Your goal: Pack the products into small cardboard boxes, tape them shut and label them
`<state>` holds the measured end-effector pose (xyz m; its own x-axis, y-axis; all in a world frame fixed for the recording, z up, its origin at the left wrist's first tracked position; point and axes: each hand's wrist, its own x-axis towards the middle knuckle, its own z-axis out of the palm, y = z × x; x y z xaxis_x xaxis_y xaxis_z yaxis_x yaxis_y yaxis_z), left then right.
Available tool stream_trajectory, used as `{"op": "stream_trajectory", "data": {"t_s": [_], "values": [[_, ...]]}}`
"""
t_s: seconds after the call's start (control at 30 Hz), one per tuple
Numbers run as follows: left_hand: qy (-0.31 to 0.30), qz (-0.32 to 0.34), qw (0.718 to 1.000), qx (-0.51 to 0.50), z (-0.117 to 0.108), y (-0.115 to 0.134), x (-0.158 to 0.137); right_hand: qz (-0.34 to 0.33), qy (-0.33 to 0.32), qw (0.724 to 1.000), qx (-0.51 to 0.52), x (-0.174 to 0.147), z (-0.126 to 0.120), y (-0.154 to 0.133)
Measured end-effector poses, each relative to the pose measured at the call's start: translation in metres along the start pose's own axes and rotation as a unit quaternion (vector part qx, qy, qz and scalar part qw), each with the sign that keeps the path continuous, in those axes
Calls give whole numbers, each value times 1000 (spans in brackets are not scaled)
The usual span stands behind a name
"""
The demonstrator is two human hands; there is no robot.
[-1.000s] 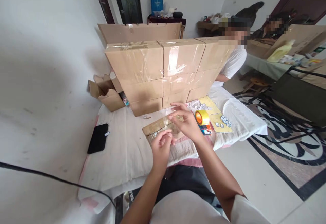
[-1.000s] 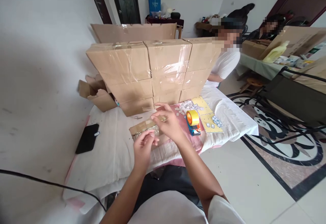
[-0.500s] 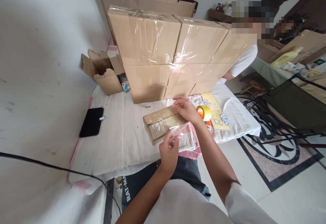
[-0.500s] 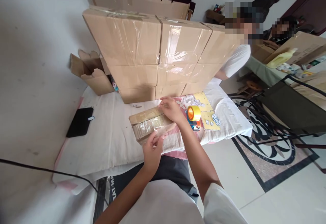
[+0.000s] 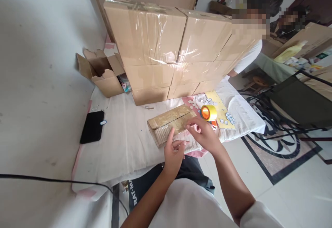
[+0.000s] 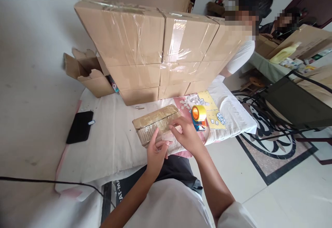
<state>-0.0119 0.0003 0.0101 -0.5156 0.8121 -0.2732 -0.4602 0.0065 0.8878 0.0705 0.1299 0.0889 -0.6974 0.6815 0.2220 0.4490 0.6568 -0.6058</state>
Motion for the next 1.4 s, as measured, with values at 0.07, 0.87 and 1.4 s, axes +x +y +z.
{"op": "stream_trajectory", "data": {"t_s": [0.07,0.87,1.4], "values": [[-13,-8,1000,-7,-4,6,0,-41,28,996,-77,-5,7,10],[69,-33,997,23,-48,84,-30,-27,-77,987,-135,-5,47,6],[192,272,940,68,-42,165,-23,-69,-33,986,-148,-1,52,12]]}}
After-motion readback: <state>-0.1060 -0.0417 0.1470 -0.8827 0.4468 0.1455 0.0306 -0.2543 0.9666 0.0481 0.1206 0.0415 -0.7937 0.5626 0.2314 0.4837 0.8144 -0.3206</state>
